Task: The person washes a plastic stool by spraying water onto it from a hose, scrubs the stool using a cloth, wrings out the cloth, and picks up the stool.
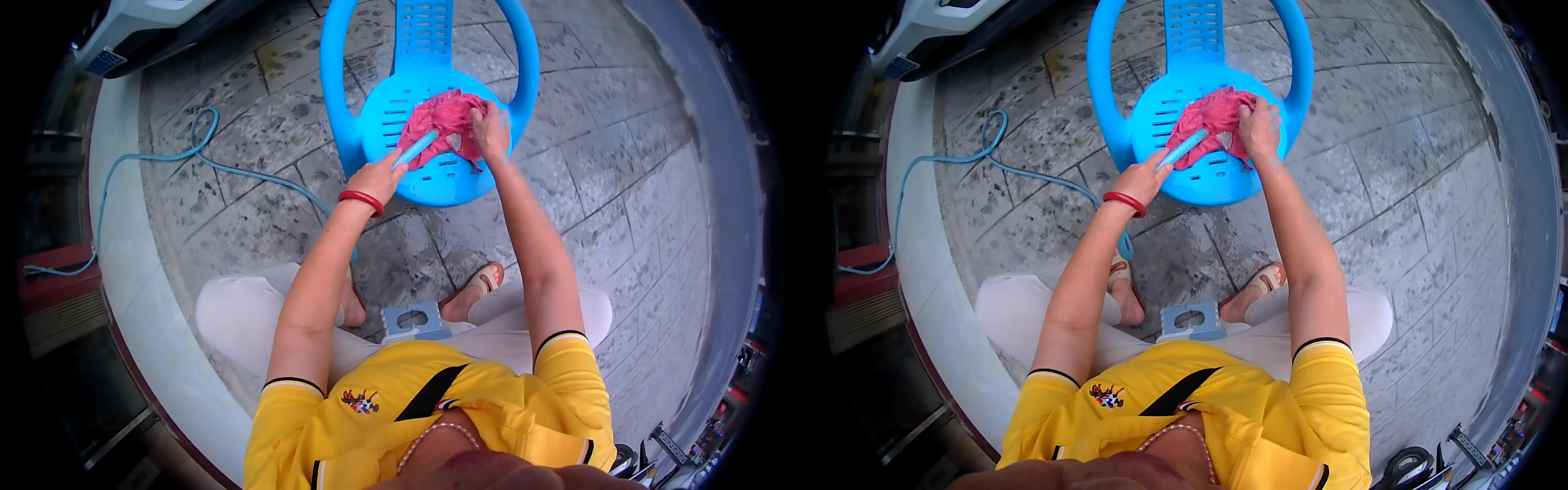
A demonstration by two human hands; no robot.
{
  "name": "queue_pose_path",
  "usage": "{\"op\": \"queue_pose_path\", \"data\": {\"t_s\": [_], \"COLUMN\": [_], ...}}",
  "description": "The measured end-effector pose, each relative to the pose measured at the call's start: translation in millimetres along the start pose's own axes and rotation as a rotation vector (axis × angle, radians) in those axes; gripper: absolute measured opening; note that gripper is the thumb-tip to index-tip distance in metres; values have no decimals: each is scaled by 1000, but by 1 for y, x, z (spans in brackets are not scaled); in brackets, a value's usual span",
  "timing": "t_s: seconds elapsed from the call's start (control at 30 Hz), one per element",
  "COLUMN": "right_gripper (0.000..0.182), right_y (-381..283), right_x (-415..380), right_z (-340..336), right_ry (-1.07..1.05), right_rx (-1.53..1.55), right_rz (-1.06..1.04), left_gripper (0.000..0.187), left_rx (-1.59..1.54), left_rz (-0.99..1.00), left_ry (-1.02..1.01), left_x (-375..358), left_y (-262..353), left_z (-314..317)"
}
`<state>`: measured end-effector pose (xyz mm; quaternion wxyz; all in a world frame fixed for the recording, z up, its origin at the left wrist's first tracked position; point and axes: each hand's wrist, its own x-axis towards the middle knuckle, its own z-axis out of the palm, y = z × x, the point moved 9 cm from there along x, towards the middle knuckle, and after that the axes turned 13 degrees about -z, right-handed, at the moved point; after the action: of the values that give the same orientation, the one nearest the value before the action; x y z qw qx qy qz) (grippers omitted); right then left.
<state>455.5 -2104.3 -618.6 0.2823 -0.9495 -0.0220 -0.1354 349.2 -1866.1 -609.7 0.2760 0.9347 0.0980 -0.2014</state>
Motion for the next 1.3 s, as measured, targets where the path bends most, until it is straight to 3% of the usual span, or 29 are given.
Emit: {"op": "queue_pose_path", "data": {"t_s": [0.1,0.13,0.23,0.3,0.43,0.5,0.57,0.63,0.7,0.77,0.83,0.87,0.97,1.03,1.13,1.3], "right_gripper": [53,54,52,44,24,25,21,21,27,30,31,31,29,27,26,28], "right_y": [0,-3,-13,-11,-15,-43,-96,-100,-34,-40,-90,-94,-73,-45,-81,-48], "right_x": [21,27,25,34,55,45,5,1,60,69,27,36,32,75,59,59], "right_z": [-9,7,54,70,36,33,51,62,62,60,57,59,66,68,72,71], "right_ry": [-89,-136,-287,-287,-193,-126,-235,-221,-189,-241,-175,-171,-202,-271,-189,-148], "right_rx": [-133,-206,-88,12,-36,-57,-9,-14,-235,-276,-122,-123,-220,-348,-251,-309], "right_rz": [69,-17,-73,-130,-146,-312,-673,-831,-394,-415,-640,-654,-584,-488,-657,-532], "left_gripper": [41,37,36,37,51,54,51,51,51,50,50,49,48,49,49,50], "left_rx": [115,75,54,74,285,388,412,409,412,397,415,411,358,353,390,343], "left_rz": [-18,-7,-34,-73,7,31,11,13,16,33,15,16,11,9,24,35], "left_ry": [-88,-90,-66,-39,-62,-101,-138,-134,-145,-140,-130,-144,-152,-123,-145,-121], "left_x": [15,20,28,28,19,20,22,26,22,24,27,29,24,22,26,22], "left_y": [-3,-5,-6,-3,16,17,16,17,16,17,17,18,18,17,15,18], "left_z": [16,21,24,22,23,31,34,32,38,34,30,29,32,31,34,36]}}
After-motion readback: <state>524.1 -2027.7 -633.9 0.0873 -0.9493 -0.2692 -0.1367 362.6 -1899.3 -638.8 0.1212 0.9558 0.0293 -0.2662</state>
